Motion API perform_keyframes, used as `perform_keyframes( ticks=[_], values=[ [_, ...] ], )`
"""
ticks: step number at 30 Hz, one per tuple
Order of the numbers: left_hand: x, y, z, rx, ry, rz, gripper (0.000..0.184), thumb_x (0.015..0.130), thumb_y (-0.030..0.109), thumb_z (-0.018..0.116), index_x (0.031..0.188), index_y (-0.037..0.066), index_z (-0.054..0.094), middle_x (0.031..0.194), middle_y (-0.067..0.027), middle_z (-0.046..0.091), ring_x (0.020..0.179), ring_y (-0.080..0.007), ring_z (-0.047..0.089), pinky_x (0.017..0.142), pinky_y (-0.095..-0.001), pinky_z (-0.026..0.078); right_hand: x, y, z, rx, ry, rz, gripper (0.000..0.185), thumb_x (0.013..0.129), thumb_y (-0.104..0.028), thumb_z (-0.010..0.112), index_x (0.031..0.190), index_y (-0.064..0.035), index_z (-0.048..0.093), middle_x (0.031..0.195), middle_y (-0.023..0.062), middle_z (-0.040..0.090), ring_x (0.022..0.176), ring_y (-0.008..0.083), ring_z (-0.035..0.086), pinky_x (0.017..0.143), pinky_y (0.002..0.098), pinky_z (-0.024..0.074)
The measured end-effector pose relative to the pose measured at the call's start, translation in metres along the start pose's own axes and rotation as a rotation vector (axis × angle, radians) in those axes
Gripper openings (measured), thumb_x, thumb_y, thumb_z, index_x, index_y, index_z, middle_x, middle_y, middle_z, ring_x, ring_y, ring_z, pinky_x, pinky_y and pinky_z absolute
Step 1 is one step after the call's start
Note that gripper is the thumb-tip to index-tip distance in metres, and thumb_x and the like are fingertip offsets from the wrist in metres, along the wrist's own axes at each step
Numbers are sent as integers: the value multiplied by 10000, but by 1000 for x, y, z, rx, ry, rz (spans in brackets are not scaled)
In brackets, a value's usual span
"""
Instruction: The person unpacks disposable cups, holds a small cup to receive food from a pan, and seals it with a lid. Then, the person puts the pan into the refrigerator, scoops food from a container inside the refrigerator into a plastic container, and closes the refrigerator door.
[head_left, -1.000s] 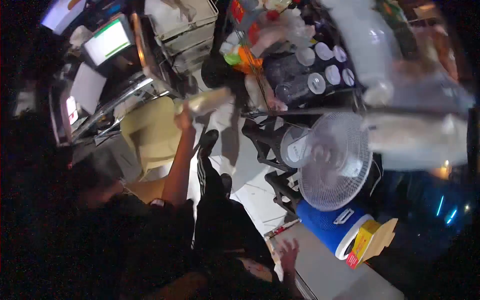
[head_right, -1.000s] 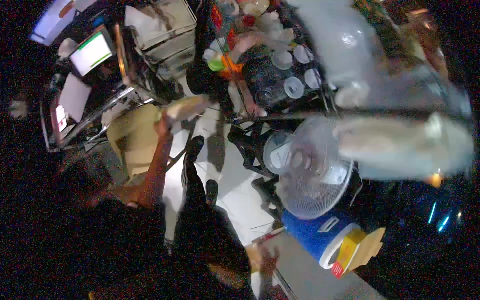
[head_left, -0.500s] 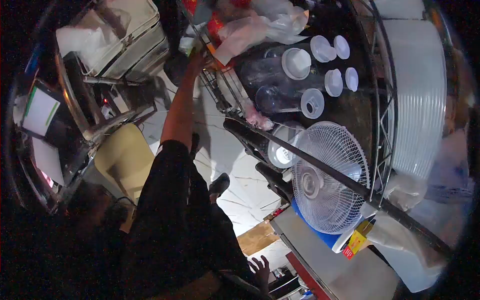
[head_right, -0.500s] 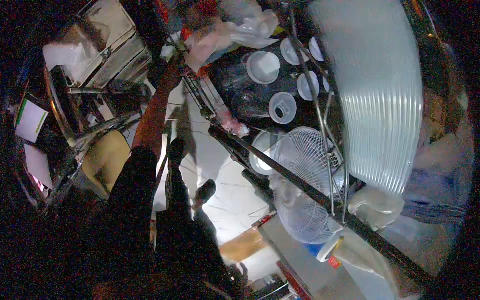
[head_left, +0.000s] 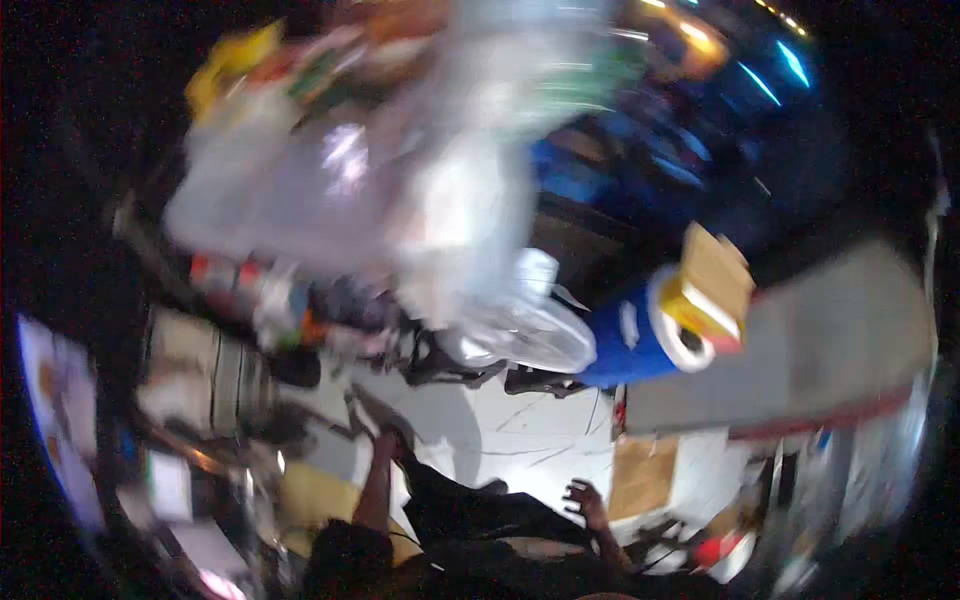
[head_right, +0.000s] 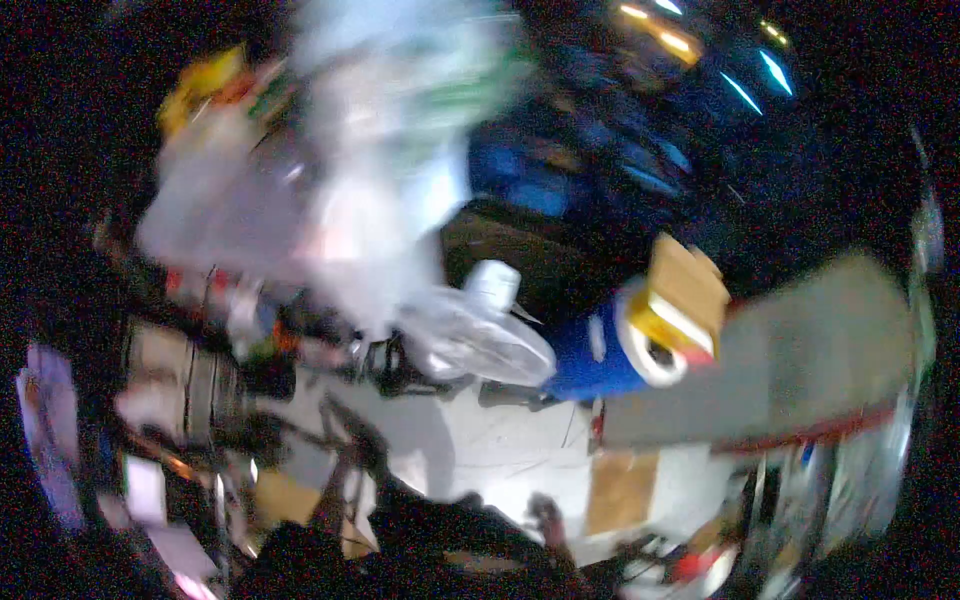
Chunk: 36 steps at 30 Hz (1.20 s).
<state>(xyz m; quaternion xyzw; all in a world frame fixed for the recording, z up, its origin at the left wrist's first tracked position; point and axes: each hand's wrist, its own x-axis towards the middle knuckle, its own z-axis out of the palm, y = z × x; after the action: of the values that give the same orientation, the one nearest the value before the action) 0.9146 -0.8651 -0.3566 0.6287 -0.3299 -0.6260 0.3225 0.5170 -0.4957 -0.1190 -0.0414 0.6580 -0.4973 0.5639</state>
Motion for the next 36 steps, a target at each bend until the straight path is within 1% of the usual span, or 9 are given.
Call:
perform_keyframes(
  ticks=[2,8,11,18,27,28,29,30,36],
  values=[
    [-51,11,51,129,-229,-16,236,931,300,603,1078,114,599,860,-41,626,635,-151,589,532,-267,482,-13,9,-8,-192,-6,-338,428,914,-278,620,1292,-120,494,1151,81,615,1061,228,614,832,432,535],
    [-169,-2,229,611,-855,-45,235,932,292,599,1072,104,596,870,-40,631,642,-144,596,534,-254,483,-33,36,-72,-65,328,-297,390,936,-300,601,1253,-82,540,1010,14,624,875,115,596,732,297,511],
    [-206,0,303,870,-1098,-19,234,932,288,597,1069,99,595,874,-39,634,646,-140,599,536,-248,484,8,89,-134,-116,574,-778,409,884,-307,660,1210,-77,572,1022,50,649,901,132,598,780,294,494],
    [-307,16,433,1248,-1409,-11,233,932,279,593,1063,87,592,885,-38,640,655,-132,607,539,-233,486,-149,109,-225,336,1009,-652,330,849,-273,622,1137,-114,602,938,58,689,899,199,645,821,349,493],
    [-446,-74,662,1692,-1741,-25,192,950,242,586,1056,84,607,896,-50,676,590,-51,526,468,-185,416,-205,183,-263,688,1270,-214,402,821,-204,694,1191,-91,584,1149,102,607,921,230,613,787,374,507],
    [-449,-99,687,1678,-1792,-105,197,951,246,587,1064,87,611,880,-54,677,574,-43,502,452,-179,395,-189,214,-260,422,1661,-224,419,798,-206,715,1184,-104,590,1152,115,600,960,237,606,819,367,501],
    [-495,-103,705,1838,-1897,132,208,953,251,586,1064,76,612,886,-61,668,579,-41,486,454,-175,377,-217,207,-253,728,1746,-153,428,782,-198,725,1180,-116,592,1147,117,600,991,241,598,847,369,492],
    [-469,-147,742,1833,-2049,-98,218,957,263,580,1048,68,609,891,-51,653,597,-51,507,495,-185,394,-230,216,-244,715,1862,66,419,775,-193,729,1166,-117,601,1165,120,595,985,232,597,855,367,492],
    [-646,-190,829,1908,-2397,96,264,960,302,558,1070,67,608,937,-34,649,726,-109,574,660,-249,456,-368,186,-161,556,2531,784,399,707,-156,758,1079,-77,637,1066,118,619,974,261,588,844,370,481]
  ],
)
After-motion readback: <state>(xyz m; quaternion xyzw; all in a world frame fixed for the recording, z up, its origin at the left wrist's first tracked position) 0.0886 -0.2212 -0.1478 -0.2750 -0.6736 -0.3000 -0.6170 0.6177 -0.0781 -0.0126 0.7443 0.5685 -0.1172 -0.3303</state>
